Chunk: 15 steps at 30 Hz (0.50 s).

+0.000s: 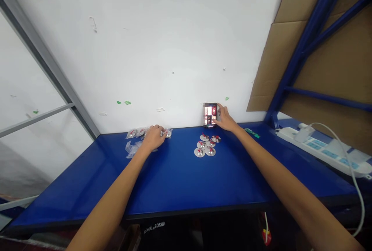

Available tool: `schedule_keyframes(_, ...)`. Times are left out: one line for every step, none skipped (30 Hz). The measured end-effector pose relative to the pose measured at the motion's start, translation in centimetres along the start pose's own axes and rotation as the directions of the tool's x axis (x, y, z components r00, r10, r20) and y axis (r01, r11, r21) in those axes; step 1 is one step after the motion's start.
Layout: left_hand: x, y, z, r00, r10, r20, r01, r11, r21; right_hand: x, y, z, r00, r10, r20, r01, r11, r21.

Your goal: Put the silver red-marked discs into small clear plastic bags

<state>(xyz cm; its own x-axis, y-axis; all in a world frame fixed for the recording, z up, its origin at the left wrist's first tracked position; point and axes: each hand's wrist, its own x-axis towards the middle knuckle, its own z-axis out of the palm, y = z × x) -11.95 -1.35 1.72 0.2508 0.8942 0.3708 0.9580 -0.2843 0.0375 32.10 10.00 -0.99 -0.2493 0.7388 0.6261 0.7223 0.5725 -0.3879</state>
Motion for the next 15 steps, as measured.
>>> schedule_keyframes(0.0,0.0,0.1,1.000,-0.002,-0.005,0.002,1.000,-0.003,0.1,0.1,0.0,1.000,0.016,-0.012,-0.016,0.999,0.034)
schedule_keyframes(0.0,-0.1,0.2,1.000,-0.005,-0.012,0.005,1.000,-0.008,0.3,0.1,0.0,0.999,0.038,-0.028,-0.036,0.997,0.073)
schedule_keyframes(0.0,-0.2,0.3,1.000,-0.008,-0.017,0.008,1.000,-0.013,0.6,0.1,0.0,0.997,0.063,-0.048,-0.057,0.992,0.113)
schedule_keyframes(0.1,-0.2,0.4,1.000,-0.011,-0.019,0.011,1.000,-0.018,1.0,0.0,-0.1,0.994,0.086,-0.074,-0.075,0.986,0.146)
schedule_keyframes(0.1,-0.2,0.5,1.000,-0.013,-0.019,0.012,1.000,-0.021,1.5,-0.2,-0.2,0.989,0.107,-0.105,-0.088,0.982,0.170)
schedule_keyframes(0.1,-0.2,0.6,1.000,-0.013,-0.016,0.012,1.000,-0.020,2.1,-0.5,-0.3,0.982,0.124,-0.141,-0.097,0.978,0.186)
schedule_keyframes(0.1,-0.3,0.6,1.000,-0.011,-0.013,0.011,1.000,-0.016,2.8,-0.8,-0.5,0.974,0.140,-0.180,-0.104,0.975,0.194)
schedule_keyframes(0.1,-0.3,0.6,1.000,-0.011,-0.009,0.011,1.000,-0.011,3.4,-1.3,-0.6,0.965,0.151,-0.214,-0.109,0.974,0.198)
schedule_keyframes(0.1,-0.3,0.6,1.000,-0.013,-0.008,0.013,1.000,-0.006,4.1,-1.7,-0.7,0.955,0.167,-0.245,-0.119,0.972,0.201)
schedule_keyframes(0.1,-0.3,0.6,1.000,-0.014,-0.007,0.014,1.000,-0.003,4.6,-2.1,-0.7,0.946,0.186,-0.267,-0.134,0.971,0.200)
schedule_keyframes(0.1,-0.3,0.6,1.000,-0.015,-0.008,0.015,1.000,-0.002,5.1,-2.5,-0.7,0.937,0.202,-0.286,-0.148,0.969,0.200)
schedule_keyframes(0.1,-0.3,0.6,1.000,-0.014,-0.010,0.014,1.000,-0.005,5.4,-2.8,-0.7,0.928,0.217,-0.303,-0.159,0.966,0.204)
schedule_keyframes(0.1,-0.3,0.6,1.000,-0.013,-0.012,0.013,1.000,-0.011,5.6,-3.0,-0.7,0.921,0.229,-0.316,-0.166,0.963,0.213)
schedule_keyframes(0.1,-0.3,0.5,1.000,-0.012,-0.015,0.012,1.000,-0.017,5.7,-3.1,-0.7,0.915,0.236,-0.326,-0.167,0.960,0.225)
schedule_keyframes(0.0,-0.2,0.5,1.000,-0.012,-0.017,0.011,1.000,-0.024,5.7,-3.1,-0.6,0.912,0.240,-0.334,-0.164,0.957,0.240)
